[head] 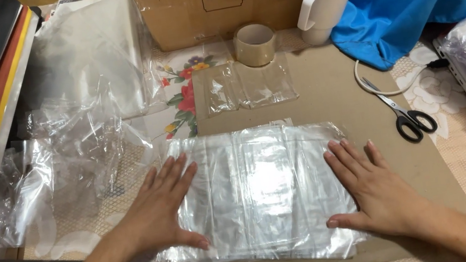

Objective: Smoothing and stacking clear plastic bags on a table, ensuring they are flat and organized for packaging.

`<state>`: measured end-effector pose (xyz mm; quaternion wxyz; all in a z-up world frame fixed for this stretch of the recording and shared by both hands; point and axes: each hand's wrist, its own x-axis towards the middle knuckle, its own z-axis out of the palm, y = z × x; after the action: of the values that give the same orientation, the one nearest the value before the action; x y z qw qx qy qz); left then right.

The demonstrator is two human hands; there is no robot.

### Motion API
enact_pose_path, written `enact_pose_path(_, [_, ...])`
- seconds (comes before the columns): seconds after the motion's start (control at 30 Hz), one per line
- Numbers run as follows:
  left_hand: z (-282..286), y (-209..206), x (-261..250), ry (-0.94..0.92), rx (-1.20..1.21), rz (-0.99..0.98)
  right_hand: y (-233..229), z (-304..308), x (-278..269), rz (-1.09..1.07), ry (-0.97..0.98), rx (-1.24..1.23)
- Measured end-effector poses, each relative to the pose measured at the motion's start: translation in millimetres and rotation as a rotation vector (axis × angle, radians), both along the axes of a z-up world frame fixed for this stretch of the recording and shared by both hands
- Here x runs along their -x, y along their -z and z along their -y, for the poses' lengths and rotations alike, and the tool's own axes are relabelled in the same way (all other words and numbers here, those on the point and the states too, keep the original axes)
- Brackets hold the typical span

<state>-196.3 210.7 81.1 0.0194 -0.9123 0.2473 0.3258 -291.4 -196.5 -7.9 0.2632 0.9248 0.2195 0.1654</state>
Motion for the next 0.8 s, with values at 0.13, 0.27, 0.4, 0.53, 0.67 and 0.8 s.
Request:
enact_pose_path(0.13, [-17.3,12.4,-9.1,0.126,-0.036,0.095,-8.0,7.7,2.5,0.091,-0.012,0.173])
enact_pose_path(0.27, [-24.6,11.2,-11.1,0.165,-0.071,0.109,-19.5,15.9,2.1,0.167,-0.046,0.28])
enact_pose_path(0.4, [-22.7,-7.8,-13.8,0.19,0.039,0.104,-61.4,14.4,-11.5,-0.739,0.099,-0.361])
enact_pose_path(0.53, [11.1,-60.8,1.8,-0.023,0.435,0.263,-132.4,-23.5,-18.9,-0.483,0.096,-0.863])
enact_pose_path(0.67, [71.1,-38.3,8.4,0.099,0.476,0.071,-144.8,-112.5,-24.8,-0.094,-0.34,-1.361])
enact_pose_path(0.8, [83.0,2.2,6.0,0.177,0.539,0.116,-68.3,-172.1,-40.2,-0.314,-0.383,-1.196])
